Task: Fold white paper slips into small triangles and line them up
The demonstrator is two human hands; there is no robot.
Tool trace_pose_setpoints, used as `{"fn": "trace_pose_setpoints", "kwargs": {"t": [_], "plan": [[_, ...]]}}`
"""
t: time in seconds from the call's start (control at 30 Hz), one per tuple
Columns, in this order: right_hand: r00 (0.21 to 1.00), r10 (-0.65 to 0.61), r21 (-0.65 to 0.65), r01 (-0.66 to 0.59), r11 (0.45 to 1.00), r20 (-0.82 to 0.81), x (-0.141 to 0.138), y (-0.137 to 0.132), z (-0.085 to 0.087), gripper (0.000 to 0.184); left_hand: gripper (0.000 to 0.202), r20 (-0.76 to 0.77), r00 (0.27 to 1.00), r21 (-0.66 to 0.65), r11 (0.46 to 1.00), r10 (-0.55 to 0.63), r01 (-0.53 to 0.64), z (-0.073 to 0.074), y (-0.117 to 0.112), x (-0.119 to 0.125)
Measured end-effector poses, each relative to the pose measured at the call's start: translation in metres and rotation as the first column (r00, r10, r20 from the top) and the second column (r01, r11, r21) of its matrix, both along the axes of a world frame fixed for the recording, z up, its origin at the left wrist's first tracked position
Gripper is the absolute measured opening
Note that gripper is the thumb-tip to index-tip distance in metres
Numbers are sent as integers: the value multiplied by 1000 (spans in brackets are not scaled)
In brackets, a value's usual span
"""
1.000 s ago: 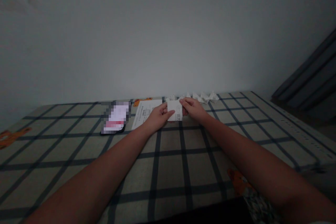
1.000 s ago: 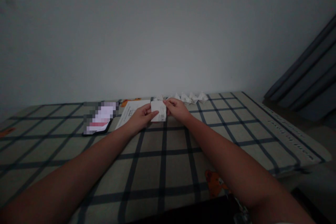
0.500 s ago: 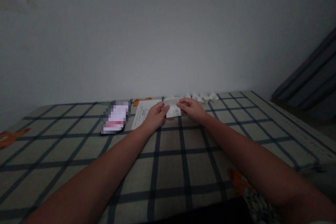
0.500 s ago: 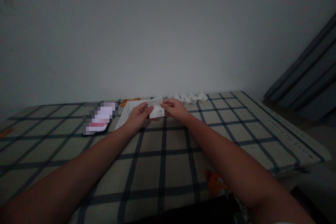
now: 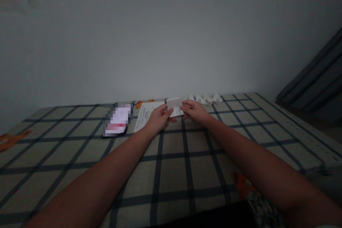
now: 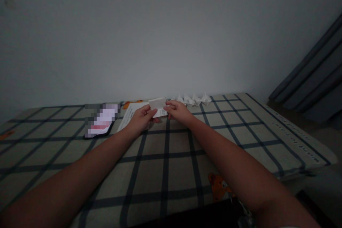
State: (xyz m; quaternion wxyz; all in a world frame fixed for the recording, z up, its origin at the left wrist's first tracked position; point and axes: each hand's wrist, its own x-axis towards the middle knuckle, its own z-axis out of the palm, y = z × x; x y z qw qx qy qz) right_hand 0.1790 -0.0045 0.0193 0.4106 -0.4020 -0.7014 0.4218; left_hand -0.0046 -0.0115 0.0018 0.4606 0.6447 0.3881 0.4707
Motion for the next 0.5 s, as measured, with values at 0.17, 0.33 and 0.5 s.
{"fn": "trace_pose_setpoints", "kwargs": {"t": [0.17,0.33,0.5], "plan": [[998,51,-26,-51,998,-24,-1,2,-2,15,31,29,999,-35,999,42,-41,0,0,1],[997,41,-46,-43,998,-61,0,4,-3,14,28,68,998,-76,997,7,-2,2,-2,3],[997,26,-60,-31,998,-77,-1,3,-5,22,33,55,998,-37,999,1,1,6,-5,3]]}}
